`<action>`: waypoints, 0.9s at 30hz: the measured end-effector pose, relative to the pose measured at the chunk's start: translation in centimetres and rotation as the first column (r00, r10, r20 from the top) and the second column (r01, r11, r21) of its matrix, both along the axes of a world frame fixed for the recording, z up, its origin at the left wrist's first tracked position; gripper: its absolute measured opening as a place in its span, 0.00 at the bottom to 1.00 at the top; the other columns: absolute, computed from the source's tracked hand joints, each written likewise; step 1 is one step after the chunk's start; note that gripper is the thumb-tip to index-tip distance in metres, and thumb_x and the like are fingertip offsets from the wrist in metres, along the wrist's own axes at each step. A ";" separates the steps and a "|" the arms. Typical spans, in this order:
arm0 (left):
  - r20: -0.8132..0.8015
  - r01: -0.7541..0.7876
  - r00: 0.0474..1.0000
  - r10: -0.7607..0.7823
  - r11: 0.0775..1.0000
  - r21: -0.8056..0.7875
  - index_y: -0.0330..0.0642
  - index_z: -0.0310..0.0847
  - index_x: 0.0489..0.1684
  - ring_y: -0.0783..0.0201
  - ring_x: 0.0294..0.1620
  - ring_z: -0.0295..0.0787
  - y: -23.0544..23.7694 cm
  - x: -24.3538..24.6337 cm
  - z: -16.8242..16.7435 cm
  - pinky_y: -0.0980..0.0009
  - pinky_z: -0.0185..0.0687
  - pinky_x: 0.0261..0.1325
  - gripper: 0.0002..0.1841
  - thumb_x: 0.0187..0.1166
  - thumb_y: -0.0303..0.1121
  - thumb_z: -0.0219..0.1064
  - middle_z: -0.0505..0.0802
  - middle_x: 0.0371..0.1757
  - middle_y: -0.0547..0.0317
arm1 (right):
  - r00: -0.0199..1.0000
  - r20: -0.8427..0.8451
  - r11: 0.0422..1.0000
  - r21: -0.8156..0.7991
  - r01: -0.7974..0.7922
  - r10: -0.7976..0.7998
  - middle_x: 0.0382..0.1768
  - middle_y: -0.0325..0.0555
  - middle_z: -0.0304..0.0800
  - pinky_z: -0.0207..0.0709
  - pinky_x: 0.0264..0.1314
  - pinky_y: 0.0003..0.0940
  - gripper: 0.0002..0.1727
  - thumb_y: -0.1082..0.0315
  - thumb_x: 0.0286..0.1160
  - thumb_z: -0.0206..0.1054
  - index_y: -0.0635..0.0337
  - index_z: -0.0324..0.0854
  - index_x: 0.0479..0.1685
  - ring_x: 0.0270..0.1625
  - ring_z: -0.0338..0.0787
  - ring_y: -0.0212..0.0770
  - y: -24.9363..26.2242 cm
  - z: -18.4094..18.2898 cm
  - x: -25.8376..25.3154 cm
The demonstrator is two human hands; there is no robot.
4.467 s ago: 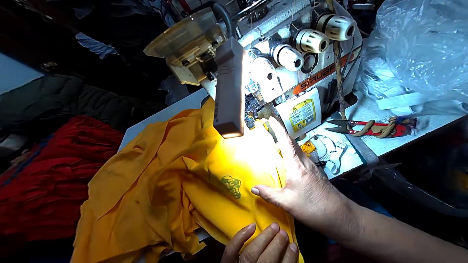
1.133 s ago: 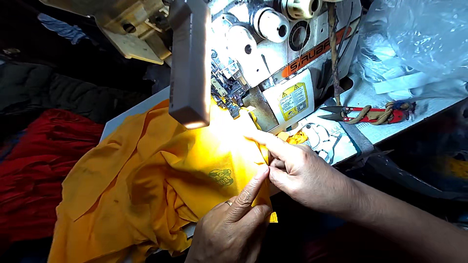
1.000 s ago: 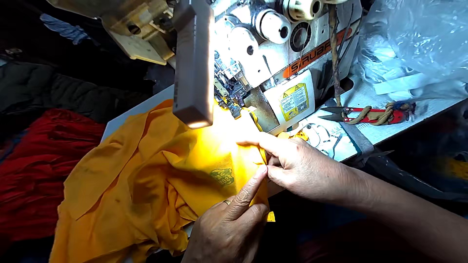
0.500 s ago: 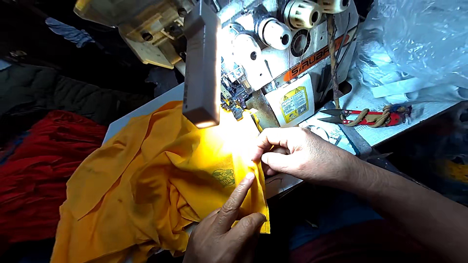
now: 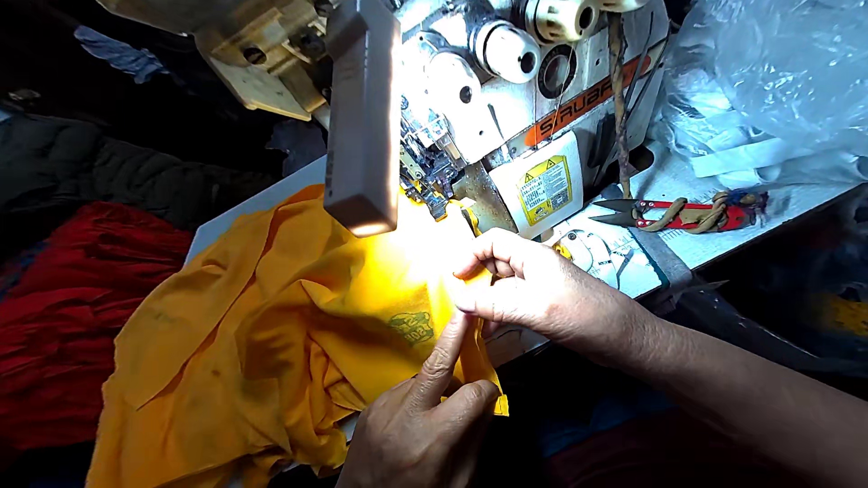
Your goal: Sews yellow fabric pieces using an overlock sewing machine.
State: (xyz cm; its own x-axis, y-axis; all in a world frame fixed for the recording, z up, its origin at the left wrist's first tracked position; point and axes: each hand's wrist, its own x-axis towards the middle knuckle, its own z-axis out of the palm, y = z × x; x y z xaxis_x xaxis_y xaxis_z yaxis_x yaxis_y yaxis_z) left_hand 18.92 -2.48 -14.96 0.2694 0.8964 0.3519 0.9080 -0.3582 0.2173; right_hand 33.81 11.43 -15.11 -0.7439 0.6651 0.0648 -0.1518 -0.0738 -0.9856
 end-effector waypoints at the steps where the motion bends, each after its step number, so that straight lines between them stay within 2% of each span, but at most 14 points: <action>1: -0.035 -0.007 0.999 0.007 1.000 0.010 0.49 0.90 0.33 0.62 0.29 0.88 0.0 0.1 0.0 0.73 0.79 0.41 0.15 0.87 0.38 0.57 0.96 0.39 0.46 | 1.000 0.015 1.000 0.027 0.013 -0.014 0.33 0.42 0.88 0.87 0.35 0.24 0.11 0.71 0.77 0.72 0.59 0.79 0.53 0.29 0.90 0.29 -0.1 0.0 -0.1; 2: -0.071 -0.018 0.997 0.018 1.000 0.007 0.48 0.90 0.32 0.60 0.27 0.87 0.0 0.2 0.2 0.71 0.78 0.37 0.15 0.86 0.37 0.58 0.96 0.41 0.47 | 0.999 0.035 0.998 0.062 0.031 -0.033 0.32 0.42 0.88 0.87 0.35 0.24 0.13 0.70 0.76 0.73 0.58 0.78 0.55 0.29 0.91 0.29 -0.3 0.1 -0.2; 3: -0.110 -0.029 0.994 0.028 1.000 -0.011 0.48 0.90 0.32 0.61 0.25 0.85 0.0 0.3 0.4 0.70 0.74 0.29 0.13 0.84 0.35 0.59 0.96 0.53 0.45 | 0.997 0.052 0.994 0.096 0.053 -0.058 0.31 0.41 0.87 0.86 0.35 0.23 0.15 0.69 0.76 0.74 0.58 0.77 0.57 0.28 0.89 0.28 -0.4 0.2 -0.3; 4: -0.133 -0.037 0.991 0.034 0.999 -0.020 0.47 0.89 0.31 0.61 0.24 0.84 0.1 0.4 0.5 0.69 0.71 0.26 0.12 0.82 0.33 0.60 0.94 0.60 0.45 | 0.994 0.060 0.989 0.125 0.080 -0.088 0.29 0.41 0.86 0.84 0.34 0.22 0.17 0.69 0.75 0.74 0.59 0.77 0.59 0.26 0.87 0.27 -0.6 0.3 -0.4; 5: -0.150 -0.040 0.988 0.036 0.999 -0.024 0.47 0.90 0.30 0.60 0.24 0.85 0.1 0.4 0.5 0.68 0.71 0.24 0.12 0.81 0.32 0.60 0.93 0.62 0.44 | 0.990 0.065 0.979 0.167 0.116 -0.128 0.27 0.40 0.85 0.83 0.32 0.21 0.19 0.68 0.74 0.75 0.59 0.77 0.60 0.23 0.84 0.26 -0.7 0.4 -0.5; 7: -0.181 -0.041 0.983 0.037 0.999 -0.020 0.47 0.90 0.29 0.61 0.26 0.87 0.1 0.4 0.5 0.69 0.74 0.26 0.12 0.80 0.31 0.60 0.94 0.62 0.47 | 0.976 0.070 0.946 0.270 0.179 -0.205 0.23 0.38 0.81 0.80 0.27 0.20 0.20 0.67 0.73 0.76 0.59 0.78 0.60 0.19 0.80 0.25 -0.9 0.2 -0.8; 10: -0.199 -0.027 0.980 0.025 1.000 -0.007 0.48 0.90 0.29 0.61 0.26 0.87 0.2 0.4 0.3 0.69 0.74 0.26 0.12 0.79 0.31 0.60 0.94 0.62 0.49 | 0.954 0.047 0.883 0.395 0.254 -0.296 0.21 0.37 0.79 0.71 0.26 0.18 0.16 0.72 0.76 0.69 0.62 0.77 0.60 0.20 0.75 0.24 -0.9 0.0 -1.2; 14: -0.195 -0.005 0.981 0.000 1.000 -0.025 0.48 0.90 0.30 0.61 0.25 0.85 -0.1 0.3 0.4 0.69 0.72 0.27 0.12 0.80 0.31 0.60 0.94 0.64 0.49 | 0.925 0.009 0.823 0.459 0.334 -0.380 0.19 0.32 0.73 0.66 0.24 0.14 0.13 0.73 0.78 0.64 0.61 0.79 0.59 0.19 0.70 0.20 -1.1 -0.5 -1.3; 18: -0.117 -0.007 0.993 -0.001 0.997 -0.071 0.45 0.89 0.31 0.61 0.29 0.88 -1.0 0.1 1.0 0.69 0.75 0.31 0.10 0.81 0.30 0.62 0.91 0.67 0.44 | 0.954 -0.071 0.908 0.293 0.300 -0.292 0.25 0.38 0.85 0.80 0.25 0.18 0.15 0.78 0.79 0.63 0.60 0.80 0.62 0.21 0.83 0.23 -1.0 -1.1 -1.0; 20: -0.074 -0.016 0.997 0.008 0.995 -0.102 0.45 0.89 0.33 0.62 0.32 0.91 -1.3 0.0 1.3 0.71 0.78 0.34 0.10 0.82 0.31 0.62 0.89 0.70 0.39 | 0.961 -0.073 0.923 0.270 0.275 -0.265 0.27 0.40 0.86 0.81 0.26 0.19 0.18 0.77 0.81 0.61 0.59 0.81 0.67 0.22 0.84 0.25 -0.8 -1.4 -1.0; 21: -0.062 -0.012 0.998 0.005 0.994 -0.104 0.45 0.89 0.33 0.62 0.31 0.91 -1.3 -0.1 1.2 0.71 0.78 0.33 0.10 0.82 0.30 0.62 0.88 0.70 0.37 | 0.965 -0.051 0.922 0.287 0.262 -0.258 0.27 0.40 0.86 0.81 0.27 0.19 0.19 0.76 0.83 0.61 0.58 0.80 0.71 0.23 0.84 0.24 -0.7 -1.3 -0.9; 22: -0.068 -0.006 0.998 -0.001 0.995 -0.102 0.45 0.88 0.32 0.62 0.31 0.91 -1.2 -0.2 1.1 0.71 0.78 0.32 0.10 0.82 0.31 0.61 0.88 0.71 0.38 | 0.965 -0.038 0.915 0.311 0.258 -0.259 0.26 0.38 0.84 0.76 0.27 0.18 0.21 0.76 0.83 0.60 0.58 0.80 0.73 0.23 0.80 0.23 -0.6 -1.2 -0.8; 24: -0.102 0.002 0.995 -0.009 0.998 -0.070 0.46 0.86 0.31 0.62 0.31 0.90 -1.0 -0.3 0.8 0.71 0.77 0.31 0.11 0.84 0.32 0.60 0.89 0.70 0.42 | 0.971 -0.007 0.900 0.374 0.223 -0.238 0.29 0.35 0.85 0.75 0.31 0.17 0.20 0.72 0.83 0.59 0.58 0.80 0.72 0.27 0.81 0.21 -0.4 -0.8 -0.6; 27: -0.096 0.013 0.995 -0.013 1.000 0.001 0.47 0.87 0.33 0.58 0.33 0.91 -0.7 0.3 0.4 0.69 0.78 0.36 0.13 0.86 0.34 0.57 0.95 0.57 0.43 | 0.972 0.008 0.831 0.520 0.198 -0.236 0.41 0.39 0.91 0.81 0.39 0.21 0.22 0.63 0.75 0.72 0.58 0.83 0.67 0.38 0.88 0.25 -0.6 -0.4 -0.6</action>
State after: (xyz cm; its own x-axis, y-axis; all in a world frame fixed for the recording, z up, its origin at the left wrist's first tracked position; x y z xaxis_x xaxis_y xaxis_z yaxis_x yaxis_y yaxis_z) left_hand 19.20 -3.16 -14.52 0.3134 0.8921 0.3253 0.9200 -0.3702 0.1288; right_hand 33.20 10.87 -15.53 -0.5998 0.6956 0.3955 -0.0347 0.4712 -0.8814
